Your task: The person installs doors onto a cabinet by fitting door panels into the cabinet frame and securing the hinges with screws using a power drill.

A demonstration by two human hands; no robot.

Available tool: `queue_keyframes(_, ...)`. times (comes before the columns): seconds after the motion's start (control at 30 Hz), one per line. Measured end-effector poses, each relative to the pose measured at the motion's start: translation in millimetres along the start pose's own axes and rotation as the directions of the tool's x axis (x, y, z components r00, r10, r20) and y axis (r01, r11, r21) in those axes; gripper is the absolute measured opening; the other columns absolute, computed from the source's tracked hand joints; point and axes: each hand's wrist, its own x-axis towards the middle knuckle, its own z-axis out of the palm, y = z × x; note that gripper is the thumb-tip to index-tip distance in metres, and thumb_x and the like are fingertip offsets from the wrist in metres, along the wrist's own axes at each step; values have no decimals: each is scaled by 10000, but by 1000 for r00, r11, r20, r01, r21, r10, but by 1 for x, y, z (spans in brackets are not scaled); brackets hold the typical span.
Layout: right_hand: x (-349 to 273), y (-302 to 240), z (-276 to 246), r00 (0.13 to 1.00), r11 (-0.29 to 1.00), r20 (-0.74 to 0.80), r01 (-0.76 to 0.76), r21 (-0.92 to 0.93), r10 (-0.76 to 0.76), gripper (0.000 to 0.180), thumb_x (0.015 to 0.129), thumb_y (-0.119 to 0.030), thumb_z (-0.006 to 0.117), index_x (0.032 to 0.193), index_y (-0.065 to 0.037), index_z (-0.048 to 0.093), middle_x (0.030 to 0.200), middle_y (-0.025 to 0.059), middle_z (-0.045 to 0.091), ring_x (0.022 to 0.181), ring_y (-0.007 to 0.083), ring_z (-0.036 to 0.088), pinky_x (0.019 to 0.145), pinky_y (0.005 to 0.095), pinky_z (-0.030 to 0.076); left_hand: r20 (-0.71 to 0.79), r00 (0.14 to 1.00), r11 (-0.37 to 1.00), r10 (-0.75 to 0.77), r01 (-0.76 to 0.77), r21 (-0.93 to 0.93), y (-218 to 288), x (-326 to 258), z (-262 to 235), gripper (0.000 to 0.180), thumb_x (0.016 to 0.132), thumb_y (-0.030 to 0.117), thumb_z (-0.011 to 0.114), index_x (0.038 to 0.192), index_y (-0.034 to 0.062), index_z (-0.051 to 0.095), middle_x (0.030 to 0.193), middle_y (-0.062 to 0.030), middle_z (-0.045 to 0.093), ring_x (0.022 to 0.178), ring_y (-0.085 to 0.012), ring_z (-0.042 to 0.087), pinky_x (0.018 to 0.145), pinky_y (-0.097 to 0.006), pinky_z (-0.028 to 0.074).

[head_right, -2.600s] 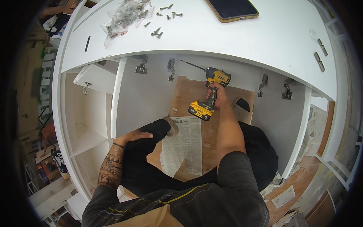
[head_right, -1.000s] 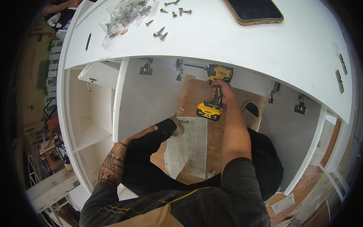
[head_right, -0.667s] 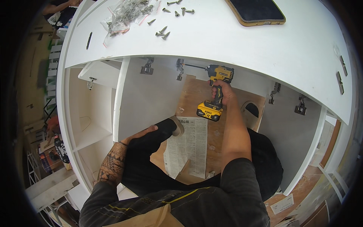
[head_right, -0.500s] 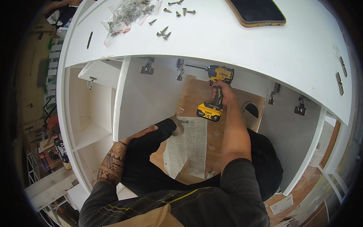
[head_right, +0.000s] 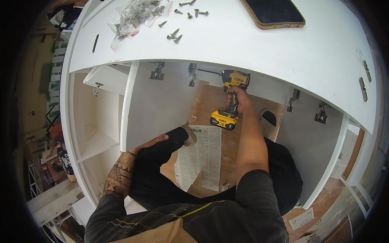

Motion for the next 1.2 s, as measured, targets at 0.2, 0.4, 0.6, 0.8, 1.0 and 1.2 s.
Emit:
queue_keyframes(0.2, 0, 1, -2, 1000, 1000, -4, -2, 0, 2, 318, 897, -218, 622, 1159, -53, 695, 651, -15, 560, 553, 123, 536, 566, 304, 510, -31, 999, 1000, 19, -19, -5, 9, 0, -4, 515, 902, 589, 759, 1014, 87, 764, 973, -89, 757, 949, -286, 724, 874, -432, 595)
queue_keyframes(0.4, 2, 0, 0, 1000, 1000, -4, -11, -5, 11, 317, 896, -228, 634, 1160, -61, 690, 648, -17, 555, 552, 126, 535, 566, 306, 513, -69, 996, 999, 52, -52, 3, 4, -1, -1, 530, 895, 595, 765, 1034, 83, 756, 977, -87, 753, 958, -283, 722, 874, -434, 596)
queue_keyframes(0.6, 6, -5, 1, 999, 999, -10, -33, 8, 33, 225, 901, -202, 643, 1058, -46, 681, 631, 11, 562, 530, 151, 549, 527, 336, 507, -53, 998, 999, 33, -33, 1, -9, 0, 4, 580, 872, 608, 784, 1109, 80, 732, 1031, -115, 739, 1003, -301, 712, 873, -447, 599)
queue_keyframes(0.8, 5, -9, -1, 997, 997, -9, -71, 17, 71, 198, 906, -203, 649, 1038, -55, 659, 623, 6, 556, 528, 153, 549, 532, 341, 511, -39, 999, 999, 29, -31, -40, -2, 1, 1, 594, 869, 604, 789, 1135, 77, 727, 1059, -130, 733, 1027, -314, 706, 887, -451, 596)
queue_keyframes(1.0, 4, -10, 4, 994, 994, -5, -105, 36, 105, 191, 909, -203, 650, 1039, -63, 648, 619, 3, 550, 528, 151, 544, 536, 343, 511, -40, 999, 998, 26, -28, -56, -1, -1, -3, 601, 865, 598, 795, 1154, 76, 726, 1077, -140, 730, 1042, -321, 702, 898, -455, 592)
queue_keyframes(1.2, 4, -13, 6, 992, 992, -3, -123, 14, 123, 176, 912, -198, 650, 1030, -68, 640, 626, 3, 555, 534, 149, 543, 548, 346, 512, -43, 999, 998, 20, -23, -52, -3, 0, 0, 601, 860, 594, 801, 1164, 81, 724, 1087, -143, 723, 1053, -325, 696, 904, -462, 590)
